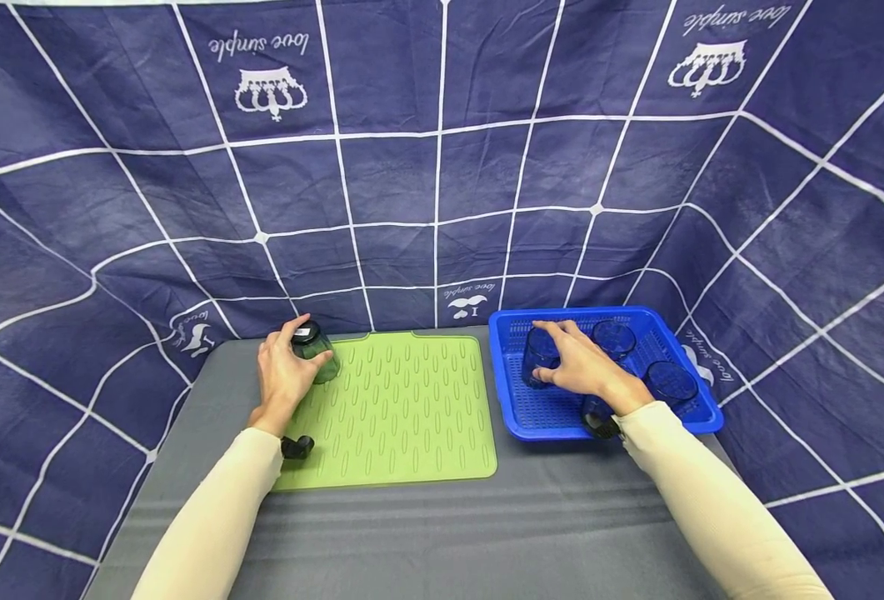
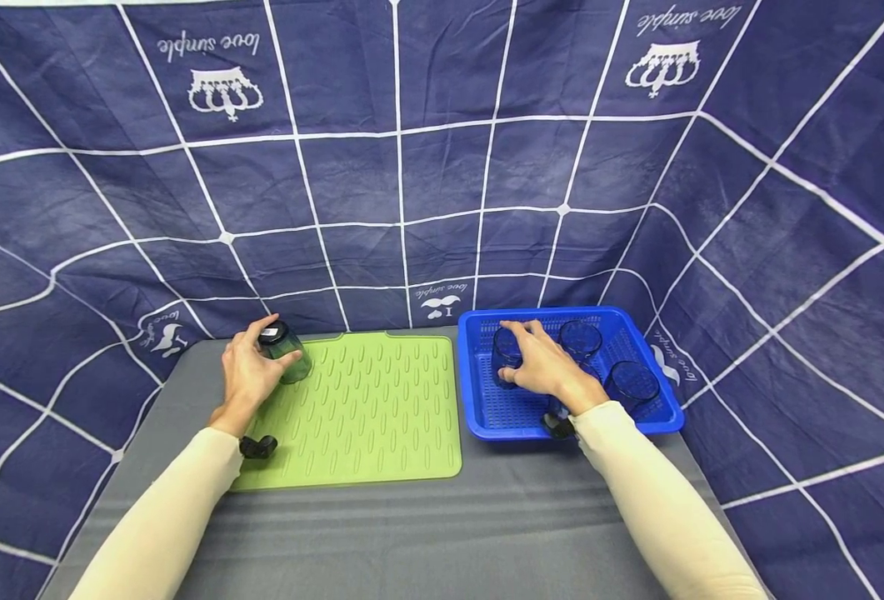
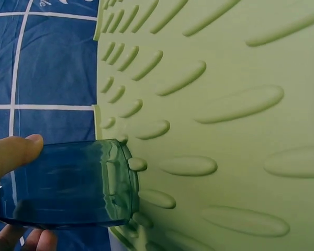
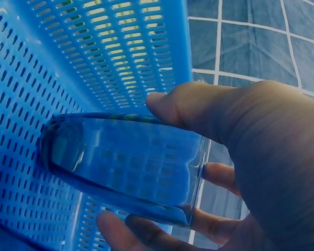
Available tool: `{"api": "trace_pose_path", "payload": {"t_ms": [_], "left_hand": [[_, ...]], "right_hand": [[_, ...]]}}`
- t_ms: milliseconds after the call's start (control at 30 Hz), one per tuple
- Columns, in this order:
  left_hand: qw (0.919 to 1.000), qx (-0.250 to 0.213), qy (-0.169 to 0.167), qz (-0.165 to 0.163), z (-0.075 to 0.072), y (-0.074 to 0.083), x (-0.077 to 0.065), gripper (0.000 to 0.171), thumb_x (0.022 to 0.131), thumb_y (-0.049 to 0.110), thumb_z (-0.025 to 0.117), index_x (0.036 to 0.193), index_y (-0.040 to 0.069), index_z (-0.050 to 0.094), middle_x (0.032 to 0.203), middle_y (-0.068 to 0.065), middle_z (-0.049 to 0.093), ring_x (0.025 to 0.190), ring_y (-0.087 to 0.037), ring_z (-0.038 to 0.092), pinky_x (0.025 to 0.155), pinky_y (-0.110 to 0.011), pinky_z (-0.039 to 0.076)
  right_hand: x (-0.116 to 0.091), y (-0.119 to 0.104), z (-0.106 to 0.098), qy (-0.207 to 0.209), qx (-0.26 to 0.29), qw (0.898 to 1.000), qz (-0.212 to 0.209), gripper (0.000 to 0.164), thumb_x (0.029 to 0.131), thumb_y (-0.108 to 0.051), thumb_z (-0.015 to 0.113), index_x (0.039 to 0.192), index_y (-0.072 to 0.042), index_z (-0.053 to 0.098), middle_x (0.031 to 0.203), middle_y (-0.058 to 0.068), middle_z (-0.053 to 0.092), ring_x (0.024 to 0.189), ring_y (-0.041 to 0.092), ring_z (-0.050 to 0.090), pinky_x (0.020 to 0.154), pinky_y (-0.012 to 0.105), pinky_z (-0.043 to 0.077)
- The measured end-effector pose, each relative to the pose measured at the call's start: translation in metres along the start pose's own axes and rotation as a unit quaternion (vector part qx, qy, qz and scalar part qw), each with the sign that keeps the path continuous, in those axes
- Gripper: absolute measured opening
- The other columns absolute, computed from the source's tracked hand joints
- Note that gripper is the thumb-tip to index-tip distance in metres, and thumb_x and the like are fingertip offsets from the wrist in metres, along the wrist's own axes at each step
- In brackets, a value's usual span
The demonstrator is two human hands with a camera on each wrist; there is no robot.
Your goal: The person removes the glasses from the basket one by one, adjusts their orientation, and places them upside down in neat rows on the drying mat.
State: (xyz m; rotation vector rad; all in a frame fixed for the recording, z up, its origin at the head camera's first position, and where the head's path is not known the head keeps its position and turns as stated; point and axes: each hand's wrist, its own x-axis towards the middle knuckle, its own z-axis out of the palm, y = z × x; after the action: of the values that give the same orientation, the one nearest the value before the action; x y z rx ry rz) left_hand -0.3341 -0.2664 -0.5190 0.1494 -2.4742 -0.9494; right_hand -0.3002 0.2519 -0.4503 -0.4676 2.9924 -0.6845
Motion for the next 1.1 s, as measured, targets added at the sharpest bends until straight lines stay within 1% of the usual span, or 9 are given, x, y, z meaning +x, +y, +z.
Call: {"api": "trace_pose_path", "payload": {"t_ms": [233,467,667,833,1000,1100], "left_hand": [[1.0000,0.003,0.001,0.005,-0.0024,0.0005,-0.0017,0.083,0.084,0.017,0.103,0.159,0.020,0.069,0.145,-0.034,0.070,0.139,-0.061,0.062,0.132,-0.066,0.040],[1.0000,0.003,0.000,0.003,-0.0023,-0.0023,-0.0013,0.084,0.085,0.019,0.103,0.160,0.021,0.067,0.146,-0.033,0.070,0.140,-0.061,0.061,0.132,-0.066,0.040],[0.9999,0.014,-0.008,0.006,-0.0033,-0.0039,-0.0030,0.085,0.086,0.021,0.104,0.161,0.022,0.065,0.149,-0.034,0.068,0.138,-0.063,0.061,0.125,-0.070,0.045],[0.9996,0.019,-0.020,0.003,-0.0052,-0.0044,-0.0034,0.087,0.087,0.023,0.104,0.163,0.022,0.062,0.152,-0.034,0.066,0.139,-0.065,0.059,0.122,-0.073,0.048],[0.9993,0.027,-0.026,-0.004,-0.0044,-0.0063,-0.0030,0.087,0.088,0.025,0.103,0.164,0.023,0.060,0.153,-0.035,0.065,0.136,-0.064,0.059,0.120,-0.073,0.049],[0.9993,0.027,-0.027,-0.004,-0.0038,-0.0068,-0.0036,0.088,0.088,0.024,0.103,0.165,0.024,0.059,0.152,-0.035,0.065,0.133,-0.064,0.059,0.118,-0.074,0.049]], "right_hand": [[0.0019,0.0003,0.0014,0.005,-0.003,1.000,0.004,0.090,0.100,-0.025,0.090,0.176,-0.007,0.045,0.167,0.040,0.050,0.146,0.061,0.062,0.118,0.080,0.053],[0.0026,-0.0007,0.0026,0.012,0.002,1.000,0.007,0.087,0.100,-0.025,0.090,0.174,-0.007,0.048,0.166,0.040,0.052,0.149,0.061,0.060,0.120,0.080,0.051],[0.0039,-0.0013,0.0042,0.022,0.006,1.000,0.013,0.083,0.100,-0.027,0.091,0.170,-0.007,0.051,0.162,0.041,0.055,0.149,0.061,0.059,0.122,0.080,0.049],[0.0058,-0.0007,0.0060,0.028,0.001,0.999,0.027,0.078,0.102,-0.027,0.089,0.168,-0.009,0.052,0.157,0.039,0.058,0.145,0.061,0.062,0.120,0.080,0.050],[0.0060,-0.0033,0.0051,0.043,-0.003,0.999,0.027,0.073,0.100,-0.025,0.091,0.163,-0.009,0.057,0.150,0.039,0.063,0.138,0.062,0.065,0.115,0.079,0.053],[0.0061,-0.0042,0.0049,0.047,-0.005,0.998,0.029,0.072,0.099,-0.026,0.092,0.161,-0.008,0.059,0.149,0.038,0.064,0.137,0.063,0.065,0.114,0.078,0.054]]}}
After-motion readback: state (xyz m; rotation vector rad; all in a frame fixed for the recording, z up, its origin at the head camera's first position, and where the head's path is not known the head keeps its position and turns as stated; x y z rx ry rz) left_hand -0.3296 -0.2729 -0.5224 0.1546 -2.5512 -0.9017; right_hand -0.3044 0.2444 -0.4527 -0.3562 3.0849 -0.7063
